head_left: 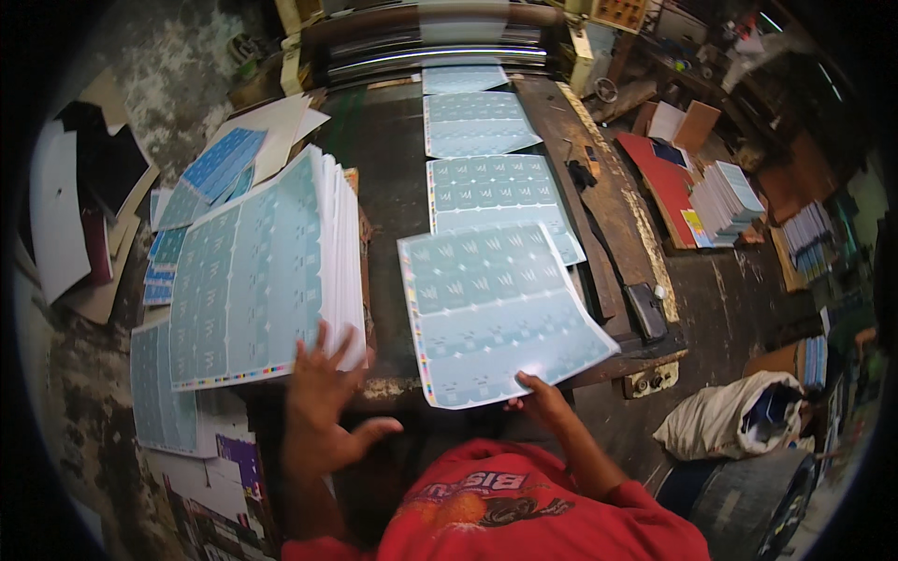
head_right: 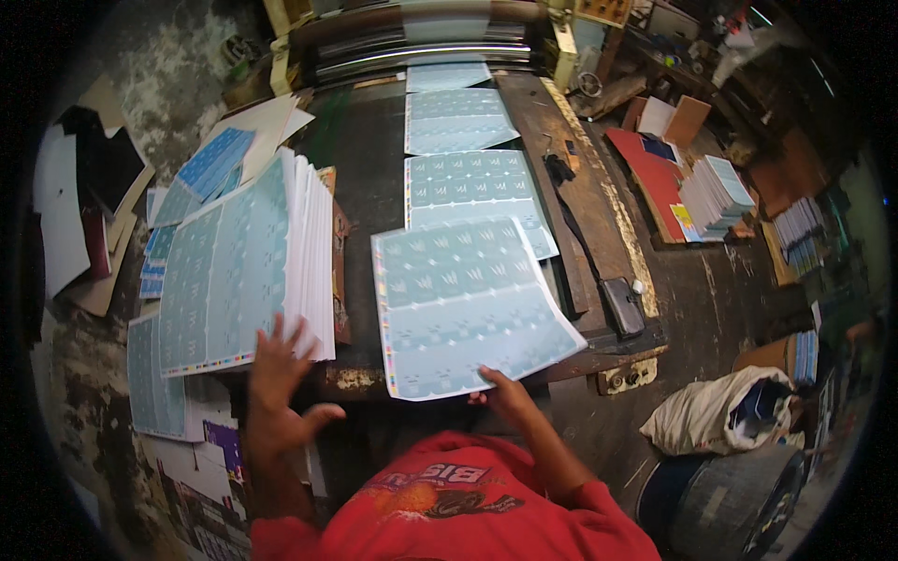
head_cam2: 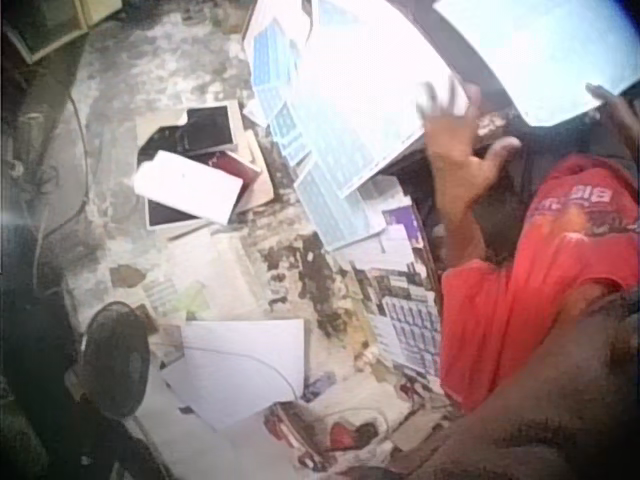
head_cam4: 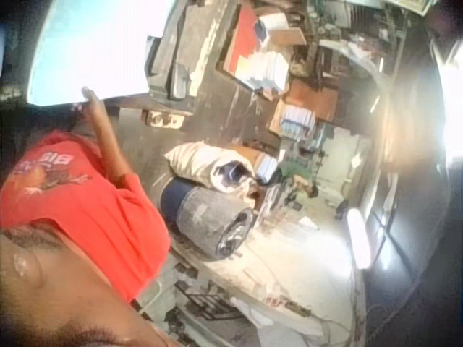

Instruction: The person picks up individual printed sheets from a stack and feeds them into the rollers of a large laminating or printing machine one at a time.

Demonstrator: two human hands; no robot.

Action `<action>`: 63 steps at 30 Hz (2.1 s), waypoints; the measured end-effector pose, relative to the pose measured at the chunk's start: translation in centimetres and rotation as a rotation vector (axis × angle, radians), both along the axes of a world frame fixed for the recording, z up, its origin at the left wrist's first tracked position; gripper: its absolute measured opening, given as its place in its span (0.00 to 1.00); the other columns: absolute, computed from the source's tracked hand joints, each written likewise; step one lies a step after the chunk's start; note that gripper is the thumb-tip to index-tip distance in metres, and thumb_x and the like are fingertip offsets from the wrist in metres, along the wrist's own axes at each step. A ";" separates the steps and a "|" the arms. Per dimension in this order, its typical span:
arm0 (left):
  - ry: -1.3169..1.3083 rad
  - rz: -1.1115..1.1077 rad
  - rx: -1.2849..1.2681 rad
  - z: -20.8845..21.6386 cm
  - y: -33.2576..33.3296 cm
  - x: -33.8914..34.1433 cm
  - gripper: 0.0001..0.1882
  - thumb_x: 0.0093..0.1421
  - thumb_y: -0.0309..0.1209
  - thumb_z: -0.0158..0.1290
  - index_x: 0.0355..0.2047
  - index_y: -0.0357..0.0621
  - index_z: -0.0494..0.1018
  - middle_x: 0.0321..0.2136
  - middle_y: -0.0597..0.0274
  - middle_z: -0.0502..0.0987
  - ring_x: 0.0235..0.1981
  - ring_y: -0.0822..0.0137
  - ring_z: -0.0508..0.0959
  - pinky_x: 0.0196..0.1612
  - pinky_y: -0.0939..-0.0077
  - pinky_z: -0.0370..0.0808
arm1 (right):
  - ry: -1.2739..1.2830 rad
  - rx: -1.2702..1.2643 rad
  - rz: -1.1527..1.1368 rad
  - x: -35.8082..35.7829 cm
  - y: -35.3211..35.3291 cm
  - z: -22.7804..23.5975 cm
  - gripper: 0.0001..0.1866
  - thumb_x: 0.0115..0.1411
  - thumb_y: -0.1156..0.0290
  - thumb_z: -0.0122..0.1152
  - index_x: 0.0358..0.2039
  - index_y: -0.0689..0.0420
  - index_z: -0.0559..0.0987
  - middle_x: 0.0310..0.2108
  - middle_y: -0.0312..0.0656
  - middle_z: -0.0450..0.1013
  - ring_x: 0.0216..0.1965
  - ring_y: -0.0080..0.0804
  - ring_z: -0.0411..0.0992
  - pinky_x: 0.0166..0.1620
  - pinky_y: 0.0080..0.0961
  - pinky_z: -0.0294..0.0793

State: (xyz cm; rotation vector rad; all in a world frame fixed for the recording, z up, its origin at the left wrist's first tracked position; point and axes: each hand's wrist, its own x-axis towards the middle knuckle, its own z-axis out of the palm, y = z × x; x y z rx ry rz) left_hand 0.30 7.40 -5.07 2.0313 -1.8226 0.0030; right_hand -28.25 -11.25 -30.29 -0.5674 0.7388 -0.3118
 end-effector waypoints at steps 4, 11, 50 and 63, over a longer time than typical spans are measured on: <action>-0.052 0.256 0.006 -0.1 0.7 4.5 0.54 0.45 0.59 0.63 0.65 0.42 0.57 0.67 0.50 0.56 0.69 0.45 0.50 0.69 0.47 0.44 | 0.135 0.005 -0.010 -2.9 3.0 -1.2 0.22 0.66 0.58 0.53 0.49 0.65 0.69 0.32 0.47 0.74 0.30 0.35 0.74 0.32 0.26 0.70; 0.031 0.301 0.125 -2.0 1.1 4.7 0.46 0.57 0.59 0.52 0.67 0.42 0.54 0.68 0.52 0.54 0.70 0.49 0.50 0.69 0.51 0.43 | 0.144 0.095 -0.066 -4.5 5.4 -0.4 0.21 0.68 0.58 0.49 0.50 0.64 0.69 0.32 0.49 0.75 0.29 0.35 0.74 0.36 0.29 0.73; 0.173 0.484 -0.098 -4.9 0.7 3.9 0.22 0.70 0.42 0.41 0.57 0.43 0.70 0.62 0.56 0.67 0.68 0.55 0.57 0.69 0.52 0.40 | -0.908 -1.353 -0.192 11.1 0.0 28.2 0.10 0.59 0.65 0.63 0.32 0.60 0.78 0.32 0.46 0.76 0.36 0.42 0.74 0.37 0.34 0.72; 0.266 0.504 -0.140 -2.6 -0.2 2.4 0.17 0.67 0.40 0.48 0.50 0.45 0.75 0.58 0.51 0.71 0.67 0.52 0.60 0.69 0.50 0.41 | 1.314 -1.642 0.538 19.4 -31.3 -0.2 0.39 0.64 0.36 0.34 0.68 0.48 0.58 0.70 0.44 0.48 0.71 0.49 0.45 0.66 0.66 0.37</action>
